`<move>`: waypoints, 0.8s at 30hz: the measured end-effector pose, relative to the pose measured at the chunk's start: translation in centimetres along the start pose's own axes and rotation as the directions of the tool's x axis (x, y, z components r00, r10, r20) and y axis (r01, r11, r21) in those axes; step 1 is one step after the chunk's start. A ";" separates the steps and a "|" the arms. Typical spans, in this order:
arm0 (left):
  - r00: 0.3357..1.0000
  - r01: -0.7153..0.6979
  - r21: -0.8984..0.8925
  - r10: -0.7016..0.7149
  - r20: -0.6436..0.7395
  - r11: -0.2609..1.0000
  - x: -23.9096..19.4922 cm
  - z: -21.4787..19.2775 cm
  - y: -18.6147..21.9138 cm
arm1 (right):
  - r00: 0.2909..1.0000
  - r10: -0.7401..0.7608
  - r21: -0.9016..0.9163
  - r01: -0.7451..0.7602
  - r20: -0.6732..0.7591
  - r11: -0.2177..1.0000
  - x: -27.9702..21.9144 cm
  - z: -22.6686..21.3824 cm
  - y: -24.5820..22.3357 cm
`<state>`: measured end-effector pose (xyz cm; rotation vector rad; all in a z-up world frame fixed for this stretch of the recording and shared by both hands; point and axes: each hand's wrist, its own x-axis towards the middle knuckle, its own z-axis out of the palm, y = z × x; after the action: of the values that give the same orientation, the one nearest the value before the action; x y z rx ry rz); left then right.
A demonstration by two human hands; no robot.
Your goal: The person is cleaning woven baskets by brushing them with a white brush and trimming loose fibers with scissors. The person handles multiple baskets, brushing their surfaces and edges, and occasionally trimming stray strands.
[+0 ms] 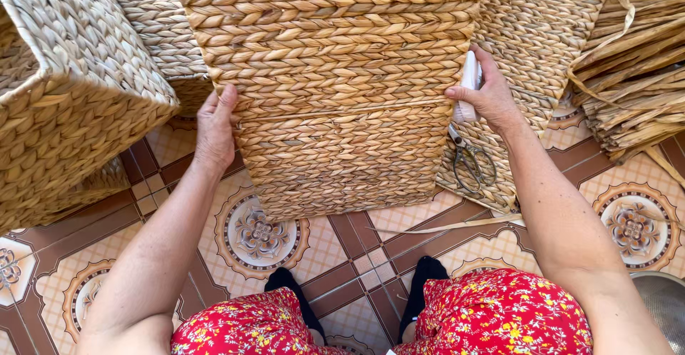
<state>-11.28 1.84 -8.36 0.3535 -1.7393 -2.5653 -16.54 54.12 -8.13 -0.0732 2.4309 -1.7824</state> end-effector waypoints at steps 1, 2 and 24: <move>1.000 -0.027 0.025 0.027 -0.011 0.999 0.3 -0.1 -0.3 | 1.000 -0.017 0.024 0.017 0.003 1.000 0.0 0.0 0.7; 0.999 -0.046 0.007 0.046 -0.014 0.999 0.6 -0.2 -0.6 | 0.999 -0.035 0.047 0.035 0.006 0.998 0.1 -0.1 1.6; 0.952 -0.274 0.246 0.298 -0.068 0.930 1.8 1.2 -0.2 | 0.986 -0.116 -0.980 0.136 0.119 0.146 -6.3 1.9 14.3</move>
<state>-13.22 2.74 -8.39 0.2135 -1.8984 -2.1111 -9.54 57.38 -21.89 -0.4133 3.1288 0.2205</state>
